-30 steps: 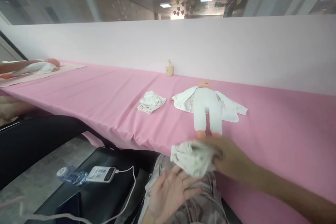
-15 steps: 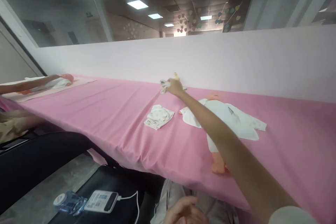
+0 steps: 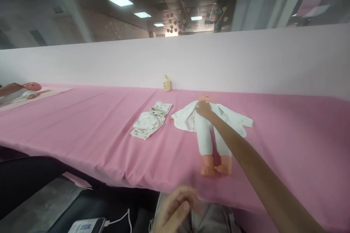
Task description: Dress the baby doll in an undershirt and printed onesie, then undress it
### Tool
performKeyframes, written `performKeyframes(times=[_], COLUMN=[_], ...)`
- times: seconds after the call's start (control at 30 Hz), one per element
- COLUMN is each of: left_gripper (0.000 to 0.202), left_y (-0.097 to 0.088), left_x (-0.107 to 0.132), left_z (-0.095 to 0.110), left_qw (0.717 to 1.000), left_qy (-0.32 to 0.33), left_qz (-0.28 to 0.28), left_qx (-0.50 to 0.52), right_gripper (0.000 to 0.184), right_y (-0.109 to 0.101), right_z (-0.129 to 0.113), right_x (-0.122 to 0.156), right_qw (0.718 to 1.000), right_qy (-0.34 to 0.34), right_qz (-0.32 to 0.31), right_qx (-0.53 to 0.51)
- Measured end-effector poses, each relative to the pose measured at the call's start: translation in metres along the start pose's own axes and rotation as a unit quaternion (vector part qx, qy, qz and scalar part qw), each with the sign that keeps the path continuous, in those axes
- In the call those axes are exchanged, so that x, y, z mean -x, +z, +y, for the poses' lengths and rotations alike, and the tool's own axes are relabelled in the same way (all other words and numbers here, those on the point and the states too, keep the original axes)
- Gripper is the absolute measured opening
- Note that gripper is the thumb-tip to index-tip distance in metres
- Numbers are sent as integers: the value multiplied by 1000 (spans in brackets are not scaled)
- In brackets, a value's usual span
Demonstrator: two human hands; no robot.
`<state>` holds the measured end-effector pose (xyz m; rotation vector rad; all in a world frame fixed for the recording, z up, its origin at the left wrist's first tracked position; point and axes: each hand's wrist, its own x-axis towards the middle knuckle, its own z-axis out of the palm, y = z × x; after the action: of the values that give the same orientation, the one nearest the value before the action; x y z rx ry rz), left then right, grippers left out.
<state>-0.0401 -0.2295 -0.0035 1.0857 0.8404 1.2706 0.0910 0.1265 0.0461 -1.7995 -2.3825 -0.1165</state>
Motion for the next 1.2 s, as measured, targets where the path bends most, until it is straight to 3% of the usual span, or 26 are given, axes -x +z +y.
performKeyframes(times=[0.1, 0.23, 0.3, 0.37, 0.47, 0.57, 0.7, 0.93, 1.03, 1.2], left_gripper=[28, 25, 35, 46, 50, 51, 50, 53, 60, 52], left_y=[10, 4, -9, -23, -36, -40, -43, -68, -72, -68], left_x=[-57, -185, -249, -298, -341, -359, -368, -340, -324, -314], left_z=[18, 16, 5, -7, -24, -39, -48, -40, -37, -33], left_qw=[992, 943, 897, 846, 784, 748, 720, 672, 668, 684], left_qy=[60, 152, 135, 96, 25, 8, 23, 13, -13, 14], left_qz=[43, 137, 189, 194, 226, 274, 310, 315, 305, 286], left_qx=[-107, -264, -377, -488, -577, -605, -621, -670, -678, -671], right_gripper=[43, 46, 49, 48, 47, 46, 45, 50, 49, 56], right_y=[9, 18, 19, 19, 19, 22, 26, 28, 27, 32], right_z=[12, 0, -4, -3, 1, 2, 0, 1, -4, -27], right_x=[4, 3, 2, 2, 2, 1, -2, -2, -2, -7], right_qw=[999, 998, 998, 998, 999, 999, 999, 1000, 1000, 999], right_qy=[-33, -60, -56, -50, -47, -47, -45, -30, -22, 17], right_qz=[15, -2, -12, -12, -4, 8, 3, -1, -14, -11], right_qx=[7, 31, 35, 27, 13, 1, 5, 5, 16, 47])
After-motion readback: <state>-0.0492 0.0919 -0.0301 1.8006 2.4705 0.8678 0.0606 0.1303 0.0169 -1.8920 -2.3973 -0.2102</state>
